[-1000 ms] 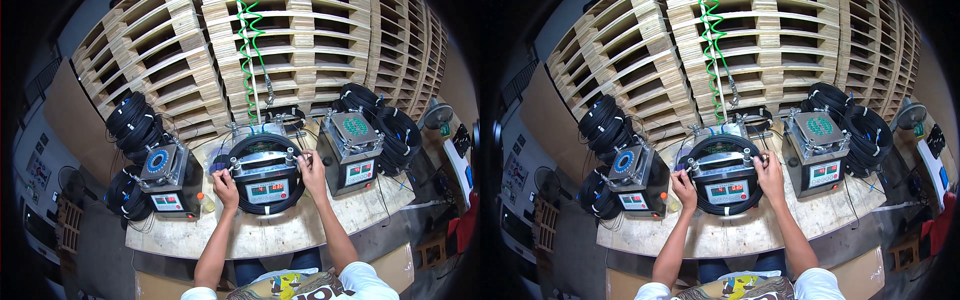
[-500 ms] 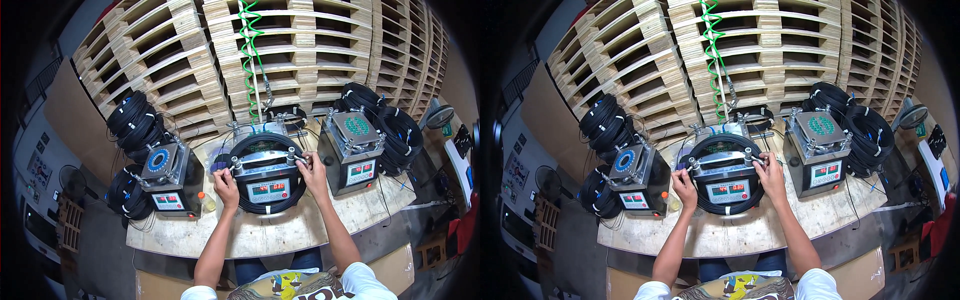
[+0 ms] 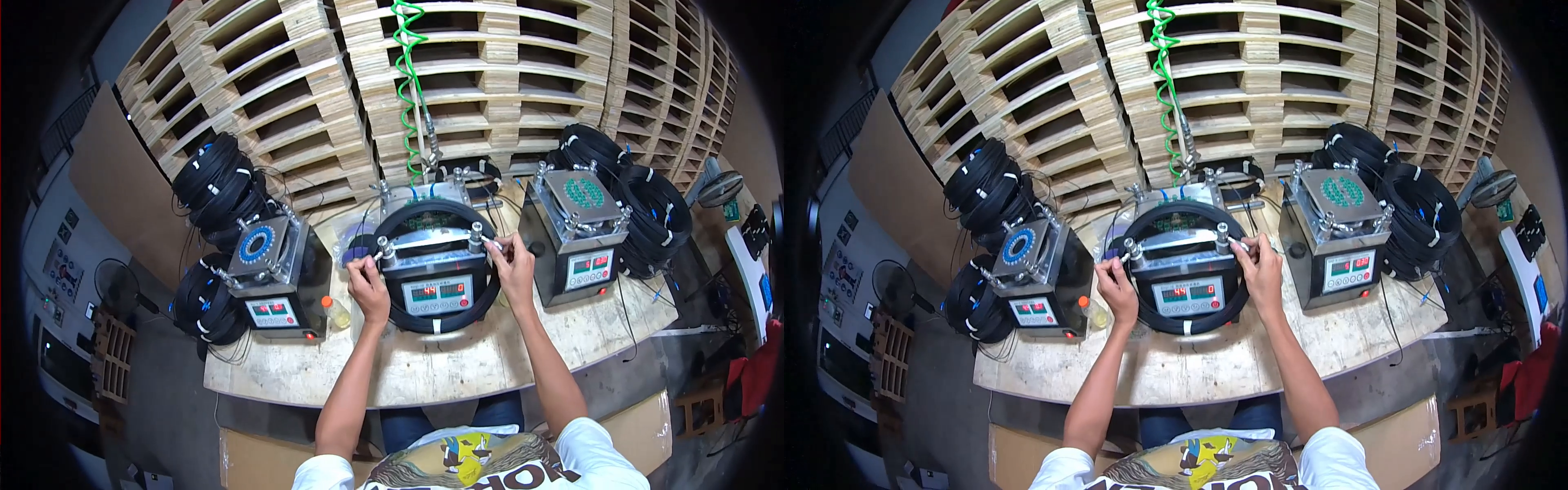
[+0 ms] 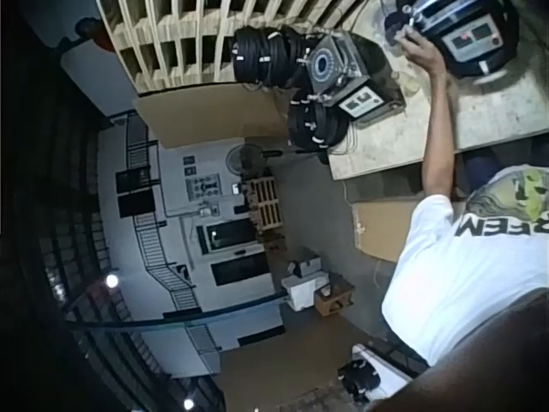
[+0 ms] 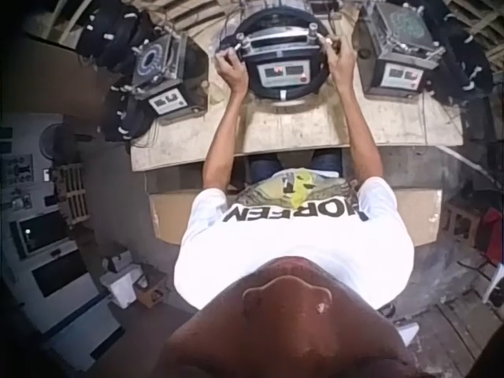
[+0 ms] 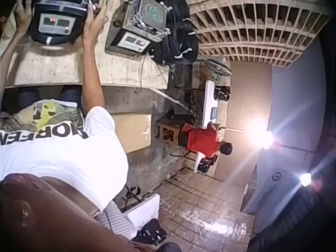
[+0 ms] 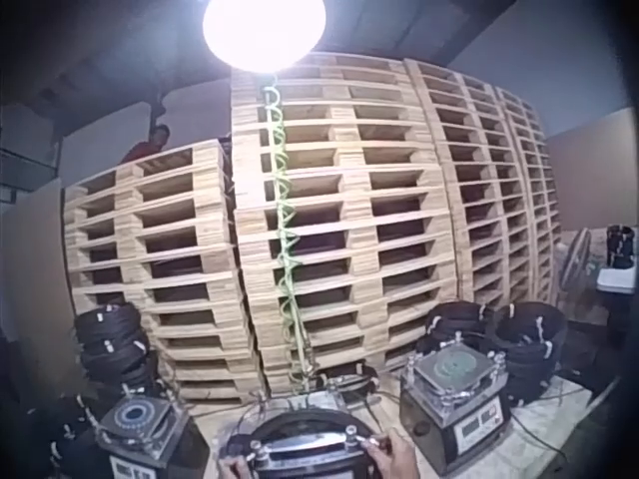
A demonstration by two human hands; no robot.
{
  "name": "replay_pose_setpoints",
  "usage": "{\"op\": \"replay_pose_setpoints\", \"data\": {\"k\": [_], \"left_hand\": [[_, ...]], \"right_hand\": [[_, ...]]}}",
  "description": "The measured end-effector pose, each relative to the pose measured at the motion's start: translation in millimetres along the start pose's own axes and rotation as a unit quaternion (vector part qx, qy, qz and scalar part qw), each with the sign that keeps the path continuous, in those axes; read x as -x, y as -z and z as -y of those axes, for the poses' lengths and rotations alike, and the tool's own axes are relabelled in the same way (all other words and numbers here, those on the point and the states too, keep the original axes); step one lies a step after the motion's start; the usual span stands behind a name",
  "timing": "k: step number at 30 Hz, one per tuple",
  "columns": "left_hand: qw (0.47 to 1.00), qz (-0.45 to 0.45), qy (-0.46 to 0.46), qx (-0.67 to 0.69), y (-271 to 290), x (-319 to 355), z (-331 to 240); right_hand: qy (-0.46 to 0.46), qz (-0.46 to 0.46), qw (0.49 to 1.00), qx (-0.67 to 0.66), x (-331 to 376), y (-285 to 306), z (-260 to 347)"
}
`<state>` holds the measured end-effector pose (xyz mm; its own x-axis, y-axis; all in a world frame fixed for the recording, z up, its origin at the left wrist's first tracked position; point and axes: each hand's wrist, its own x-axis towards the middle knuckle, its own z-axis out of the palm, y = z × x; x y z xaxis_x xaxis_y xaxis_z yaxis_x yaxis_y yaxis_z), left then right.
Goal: Operating an industrial machine to wind, test, and package cable coils.
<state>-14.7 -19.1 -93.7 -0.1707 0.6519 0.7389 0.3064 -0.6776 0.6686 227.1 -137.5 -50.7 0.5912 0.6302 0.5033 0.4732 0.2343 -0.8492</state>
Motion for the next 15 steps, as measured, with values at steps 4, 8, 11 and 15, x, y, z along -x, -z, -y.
{"op": "replay_pose_setpoints", "data": {"k": [4,8,11,15], "left_hand": [[1.0,0.005,-0.009,-0.016,2,-2,3],[1.0,0.006,-0.018,-0.018,1,-4,4],[1.0,0.012,-0.018,-0.015,5,-3,5],[0.999,0.025,-0.007,-0.025,6,-3,2]], "right_hand": [[0.031,-0.041,0.999,-0.001,32,-10,-2],[0.228,0.175,0.926,0.244,69,-17,-12],[0.216,0.208,0.897,0.325,75,-21,-5],[0.228,0.191,0.886,0.355,76,-25,-8]]}}
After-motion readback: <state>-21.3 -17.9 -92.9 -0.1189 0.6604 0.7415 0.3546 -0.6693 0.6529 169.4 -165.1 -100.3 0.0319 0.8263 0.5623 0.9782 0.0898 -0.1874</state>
